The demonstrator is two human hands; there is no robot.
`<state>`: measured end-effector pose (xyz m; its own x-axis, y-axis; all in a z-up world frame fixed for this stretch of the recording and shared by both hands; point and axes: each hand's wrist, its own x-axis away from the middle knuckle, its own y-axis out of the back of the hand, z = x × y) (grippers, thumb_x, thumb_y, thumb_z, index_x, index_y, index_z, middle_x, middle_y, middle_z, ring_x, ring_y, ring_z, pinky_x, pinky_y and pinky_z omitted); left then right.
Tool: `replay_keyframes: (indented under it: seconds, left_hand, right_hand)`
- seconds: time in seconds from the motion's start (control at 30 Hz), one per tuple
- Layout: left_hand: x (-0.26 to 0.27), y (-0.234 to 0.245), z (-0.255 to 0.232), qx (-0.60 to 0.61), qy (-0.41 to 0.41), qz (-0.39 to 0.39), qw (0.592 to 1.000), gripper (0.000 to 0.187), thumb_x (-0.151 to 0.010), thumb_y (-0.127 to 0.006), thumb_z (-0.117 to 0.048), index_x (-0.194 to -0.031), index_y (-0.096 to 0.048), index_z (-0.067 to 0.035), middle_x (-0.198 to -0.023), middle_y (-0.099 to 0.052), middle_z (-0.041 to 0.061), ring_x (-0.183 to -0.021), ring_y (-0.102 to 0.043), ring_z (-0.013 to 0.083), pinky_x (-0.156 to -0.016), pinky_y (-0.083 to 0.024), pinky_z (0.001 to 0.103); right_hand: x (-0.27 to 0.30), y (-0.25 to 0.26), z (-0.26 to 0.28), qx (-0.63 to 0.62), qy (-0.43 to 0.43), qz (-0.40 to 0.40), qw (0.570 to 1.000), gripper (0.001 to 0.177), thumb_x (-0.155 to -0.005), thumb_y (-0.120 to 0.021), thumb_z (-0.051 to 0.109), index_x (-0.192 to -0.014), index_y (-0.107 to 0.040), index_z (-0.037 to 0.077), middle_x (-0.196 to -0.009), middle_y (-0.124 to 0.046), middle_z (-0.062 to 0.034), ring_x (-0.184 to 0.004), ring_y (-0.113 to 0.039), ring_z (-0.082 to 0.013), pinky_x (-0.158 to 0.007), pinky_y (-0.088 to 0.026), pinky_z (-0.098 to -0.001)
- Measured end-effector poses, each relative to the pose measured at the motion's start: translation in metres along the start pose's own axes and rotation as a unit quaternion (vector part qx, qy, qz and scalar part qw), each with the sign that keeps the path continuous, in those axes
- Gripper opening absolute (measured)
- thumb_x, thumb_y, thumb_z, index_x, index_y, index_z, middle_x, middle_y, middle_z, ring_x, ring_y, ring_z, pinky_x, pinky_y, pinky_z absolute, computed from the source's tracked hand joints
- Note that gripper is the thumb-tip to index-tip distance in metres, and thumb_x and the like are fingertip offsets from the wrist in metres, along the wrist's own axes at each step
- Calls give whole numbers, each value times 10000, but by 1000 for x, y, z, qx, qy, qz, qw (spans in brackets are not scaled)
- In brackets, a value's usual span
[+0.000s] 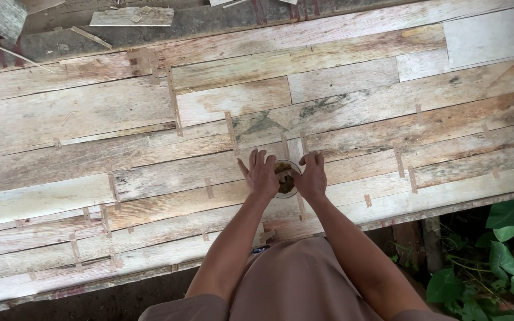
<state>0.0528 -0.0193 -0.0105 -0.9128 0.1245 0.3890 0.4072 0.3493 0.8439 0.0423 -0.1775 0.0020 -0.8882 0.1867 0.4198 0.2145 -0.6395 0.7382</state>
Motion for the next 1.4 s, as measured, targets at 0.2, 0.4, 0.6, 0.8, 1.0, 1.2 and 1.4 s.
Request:
replay_keyframes:
  seconds: [0.2,0.4,0.6,0.8,1.0,1.2,1.4]
  left_hand:
    - [2,-12,14,59,30,19,998,510,-938,-777,-247,-1388,-539,-208,-1501,-402,93,-1532,-240,351,-1189,-181,830]
    - [6,-3,12,66,61,32,995,548,-943,-747,-211,-1435,-507,-221,-1532,-368,89,-1537,-222,351,-1186,-206,820]
    - [8,30,4,82,65,41,994,596,-935,-735,-355,-1463,-506,-200,-1571,-339,137,-1548,-185,384,-1105,-157,922]
    - [-6,54,-17,-57,1,70,996,597,-929,-757,-323,-1464,-520,-207,-1617,-328,154,-1571,-151,390,-1100,-103,947]
    - [-28,35,-4,-67,-29,102,992,521,-934,-744,-216,-1419,-572,-295,-1624,-344,111,-1574,-170,371,-1118,-89,936]
    - [-33,36,5,-23,-30,106,994,532,-924,-784,-298,-1416,-581,-284,-1617,-345,119,-1573,-164,378,-1152,-116,907]
    - [-30,50,0,-14,-35,90,995,489,-936,-727,-167,-1387,-585,-295,-1579,-340,103,-1575,-118,385,-1150,-146,907]
  right_hand:
    - [-16,-11,-7,-60,-55,7,997,513,-835,-884,250,-1120,-469,147,-1300,-423,-125,-1226,-604,-422,-861,-623,-538]
    - [-15,-8,6,-40,-62,36,997,572,-844,-880,275,-1194,-443,159,-1353,-388,-131,-1189,-615,-411,-877,-615,-570]
    - [-2,2,-4,14,132,-33,991,208,-910,-798,136,-1015,-618,135,-1246,-455,-115,-1027,-687,-355,-802,-622,-480]
    - [0,-15,-13,163,183,-40,969,166,-908,-776,241,-1038,-776,137,-1260,-582,-56,-1108,-639,-279,-839,-584,-469]
    - [-13,-25,-20,172,198,-26,965,139,-985,-713,289,-1043,-750,168,-1257,-552,-19,-1096,-654,-281,-856,-590,-469]
    - [-23,-34,-27,200,218,-11,955,139,-1010,-668,322,-1023,-683,185,-1223,-543,-4,-1131,-651,-292,-853,-592,-471]
    - [-29,-32,-24,239,257,32,936,158,-1038,-609,300,-1015,-643,147,-1214,-516,-11,-1077,-653,-291,-813,-573,-461]
